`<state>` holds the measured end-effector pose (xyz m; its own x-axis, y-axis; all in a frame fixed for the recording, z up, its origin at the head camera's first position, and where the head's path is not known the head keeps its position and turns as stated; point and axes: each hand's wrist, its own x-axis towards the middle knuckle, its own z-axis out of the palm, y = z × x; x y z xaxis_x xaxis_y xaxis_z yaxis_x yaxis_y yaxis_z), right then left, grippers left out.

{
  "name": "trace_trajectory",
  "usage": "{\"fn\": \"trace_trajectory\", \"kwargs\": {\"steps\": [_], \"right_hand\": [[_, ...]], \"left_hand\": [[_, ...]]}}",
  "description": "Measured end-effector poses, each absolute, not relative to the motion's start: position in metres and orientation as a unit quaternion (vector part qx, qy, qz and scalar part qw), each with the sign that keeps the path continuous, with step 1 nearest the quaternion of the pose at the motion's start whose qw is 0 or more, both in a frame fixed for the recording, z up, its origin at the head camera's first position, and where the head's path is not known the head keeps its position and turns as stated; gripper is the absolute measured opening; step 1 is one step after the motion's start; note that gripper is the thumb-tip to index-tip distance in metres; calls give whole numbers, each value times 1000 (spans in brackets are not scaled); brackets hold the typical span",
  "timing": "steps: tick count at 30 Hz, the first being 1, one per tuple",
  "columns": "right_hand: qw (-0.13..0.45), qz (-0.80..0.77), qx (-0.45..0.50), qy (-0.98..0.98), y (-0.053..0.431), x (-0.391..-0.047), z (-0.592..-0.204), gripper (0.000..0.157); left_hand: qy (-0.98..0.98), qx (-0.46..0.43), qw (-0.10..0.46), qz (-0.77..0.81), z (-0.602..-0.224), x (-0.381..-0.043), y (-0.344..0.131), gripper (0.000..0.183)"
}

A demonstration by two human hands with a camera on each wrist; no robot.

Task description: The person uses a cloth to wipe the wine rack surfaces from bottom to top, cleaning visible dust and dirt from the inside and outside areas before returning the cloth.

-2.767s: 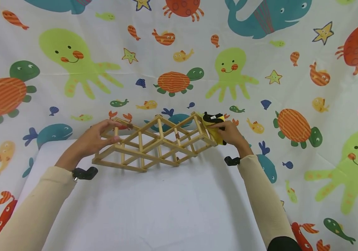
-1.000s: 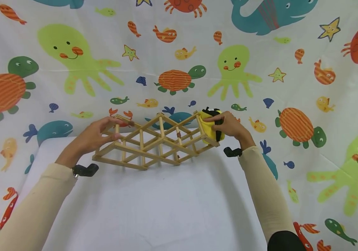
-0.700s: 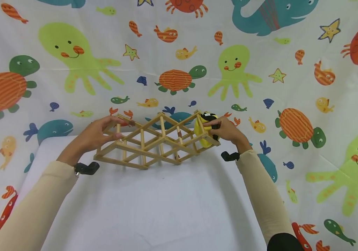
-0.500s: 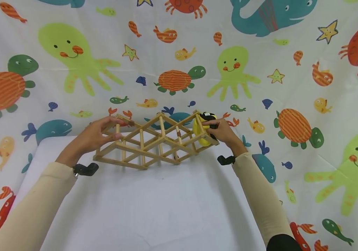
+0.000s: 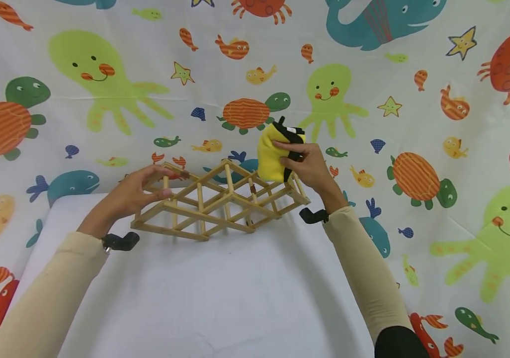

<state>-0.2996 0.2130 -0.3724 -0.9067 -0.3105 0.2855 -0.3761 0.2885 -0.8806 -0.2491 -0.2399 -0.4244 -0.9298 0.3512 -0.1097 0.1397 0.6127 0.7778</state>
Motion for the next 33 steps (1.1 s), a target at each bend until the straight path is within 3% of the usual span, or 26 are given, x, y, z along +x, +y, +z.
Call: {"fn": "trace_trajectory", "kwargs": {"steps": [9, 12, 16, 19, 21, 23, 28, 30, 33], "right_hand": [[-97, 344, 251, -900, 182, -331, -394, 50], [-65, 234, 280, -929, 175, -334, -400, 50], [58, 142, 269, -951, 169, -336, -400, 45], [168, 202, 232, -936, 171, -336, -401, 40], [212, 268, 226, -912, 172, -336, -402, 38], [208, 295, 229, -904, 174, -336, -404, 38], [70, 186, 262, -945, 173, -338, -405, 40], [80, 175, 261, -946, 173, -336, -406, 40], [185, 222, 234, -928, 173, -332, -405, 36]], "left_hand": [[888, 154, 117, 416, -433, -247, -239, 64], [891, 154, 112, 412, -431, -246, -240, 63], [894, 140, 115, 409, -427, -245, -243, 65], [894, 127, 123, 412, -425, -245, -244, 69], [894, 122, 125, 413, -424, -244, -244, 70], [894, 122, 124, 414, -423, -244, -243, 70], [893, 128, 119, 414, -423, -245, -240, 67], [893, 131, 117, 414, -423, -245, -239, 66], [890, 138, 116, 418, -423, -246, -238, 65]]}}
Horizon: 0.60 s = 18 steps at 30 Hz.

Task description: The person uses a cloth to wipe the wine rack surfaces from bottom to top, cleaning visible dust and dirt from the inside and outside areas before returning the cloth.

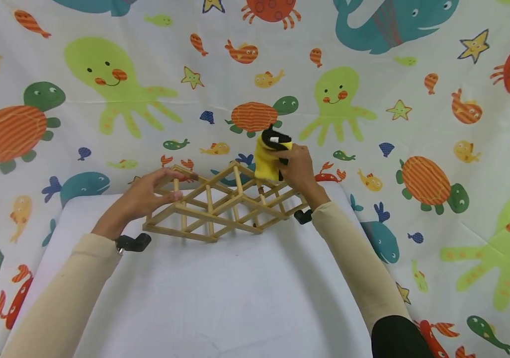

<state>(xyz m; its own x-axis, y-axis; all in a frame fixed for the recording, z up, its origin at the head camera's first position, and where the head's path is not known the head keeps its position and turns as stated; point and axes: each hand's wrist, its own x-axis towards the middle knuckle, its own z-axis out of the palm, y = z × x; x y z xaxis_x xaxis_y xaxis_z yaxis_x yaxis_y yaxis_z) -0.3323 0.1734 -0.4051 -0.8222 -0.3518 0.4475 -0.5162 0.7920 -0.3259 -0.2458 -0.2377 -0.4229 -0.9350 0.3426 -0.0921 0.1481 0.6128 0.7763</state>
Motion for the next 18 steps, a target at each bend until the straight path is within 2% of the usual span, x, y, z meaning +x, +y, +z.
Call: {"fn": "trace_trajectory", "kwargs": {"steps": [2, 4, 7, 13, 16, 18], "right_hand": [[237, 269, 228, -905, 170, -328, -404, 34], [241, 287, 238, -896, 168, -324, -403, 33], [154, 253, 270, -916, 164, -316, -400, 37], [-32, 127, 320, -938, 159, -317, -401, 26], [-89, 184, 317, -926, 161, -321, -390, 36], [-94, 244, 291, -920, 162, -321, -381, 44]], "left_hand": [[889, 138, 117, 421, -423, -245, -238, 64], [888, 136, 120, 422, -424, -245, -238, 65], [890, 135, 120, 418, -424, -245, -236, 66], [897, 134, 104, 409, -425, -247, -235, 63], [898, 134, 103, 407, -424, -247, -236, 63], [897, 135, 103, 408, -423, -246, -236, 62]]}}
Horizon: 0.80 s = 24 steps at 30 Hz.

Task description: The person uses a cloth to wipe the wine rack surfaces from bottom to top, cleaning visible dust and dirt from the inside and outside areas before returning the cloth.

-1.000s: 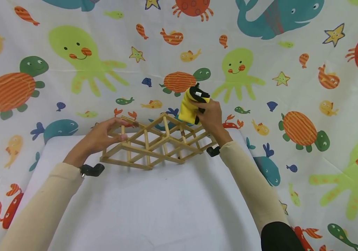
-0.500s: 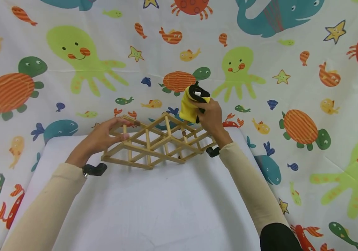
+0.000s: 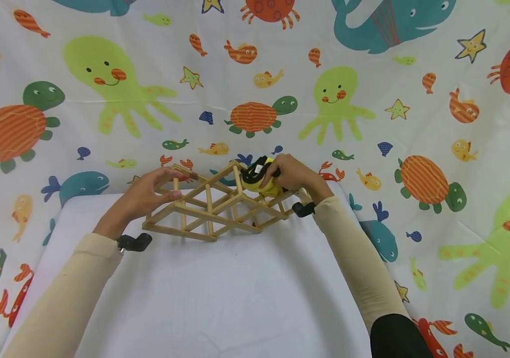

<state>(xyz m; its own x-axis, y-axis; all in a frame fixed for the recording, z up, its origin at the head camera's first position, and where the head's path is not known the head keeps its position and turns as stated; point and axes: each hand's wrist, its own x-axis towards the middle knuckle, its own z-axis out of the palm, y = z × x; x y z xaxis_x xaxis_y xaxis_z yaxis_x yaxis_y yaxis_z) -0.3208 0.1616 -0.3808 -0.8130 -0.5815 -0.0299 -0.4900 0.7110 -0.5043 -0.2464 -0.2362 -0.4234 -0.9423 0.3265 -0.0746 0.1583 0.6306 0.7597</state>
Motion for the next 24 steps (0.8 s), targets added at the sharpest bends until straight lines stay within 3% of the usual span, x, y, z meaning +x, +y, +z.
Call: {"fn": "trace_trajectory", "kwargs": {"steps": [6, 9, 13, 15, 18, 20, 22, 24], "right_hand": [[11, -185, -270, 945, 152, -321, -391, 38], [60, -141, -290, 945, 149, -320, -395, 31], [148, -198, -309, 918, 154, -320, -383, 40], [137, -236, -305, 912, 158, -321, -377, 44], [58, -230, -287, 928, 159, -322, -379, 40], [35, -195, -275, 941, 159, -322, -387, 38], [58, -166, -275, 945, 157, -321, -392, 36], [121, -168, -290, 935, 157, -320, -393, 34]], "left_hand": [[899, 131, 109, 403, -424, -247, -235, 64], [901, 132, 104, 400, -425, -248, -233, 63], [901, 140, 97, 398, -426, -249, -229, 60], [900, 147, 98, 398, -426, -250, -227, 59], [900, 152, 99, 397, -424, -249, -227, 59], [900, 152, 100, 396, -423, -248, -228, 60], [901, 147, 103, 395, -422, -248, -230, 61], [901, 144, 106, 395, -422, -248, -230, 61]]}}
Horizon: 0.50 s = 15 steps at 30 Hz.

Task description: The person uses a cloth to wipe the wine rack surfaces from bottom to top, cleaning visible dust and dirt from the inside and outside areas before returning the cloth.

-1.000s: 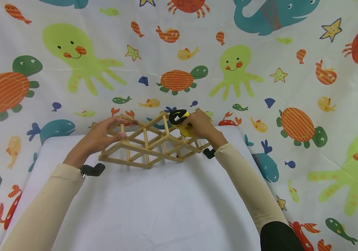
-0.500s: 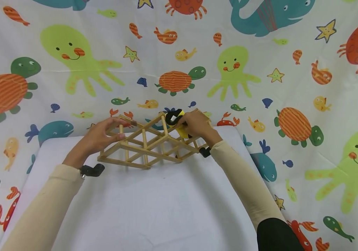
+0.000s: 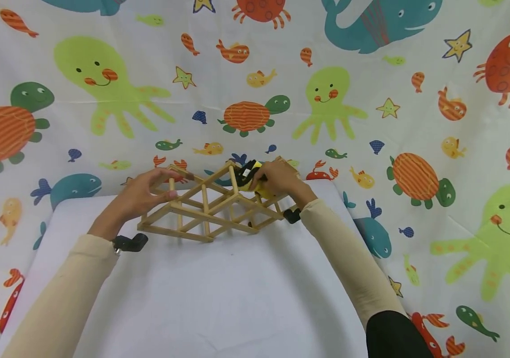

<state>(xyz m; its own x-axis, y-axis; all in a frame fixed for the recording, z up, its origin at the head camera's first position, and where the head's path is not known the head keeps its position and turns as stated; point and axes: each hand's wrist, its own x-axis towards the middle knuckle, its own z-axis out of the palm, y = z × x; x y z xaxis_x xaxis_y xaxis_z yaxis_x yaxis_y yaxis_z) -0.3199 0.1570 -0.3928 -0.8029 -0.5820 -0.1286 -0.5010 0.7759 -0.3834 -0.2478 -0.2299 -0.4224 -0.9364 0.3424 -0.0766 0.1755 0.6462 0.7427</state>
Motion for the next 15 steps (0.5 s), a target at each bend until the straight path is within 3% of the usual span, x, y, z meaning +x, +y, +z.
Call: {"fn": "trace_trajectory", "kwargs": {"steps": [2, 4, 9, 15], "right_hand": [[170, -203, -293, 919, 160, -320, -389, 37], [183, -248, -278, 910, 166, -321, -386, 38], [88, -248, -249, 932, 172, -323, -395, 40], [172, -217, -280, 919, 164, -319, -392, 36]], "left_hand": [[902, 143, 106, 393, -423, -248, -229, 61], [903, 145, 105, 392, -424, -249, -228, 61], [904, 145, 105, 388, -423, -249, -226, 63], [902, 130, 113, 395, -421, -248, -227, 64]]}}
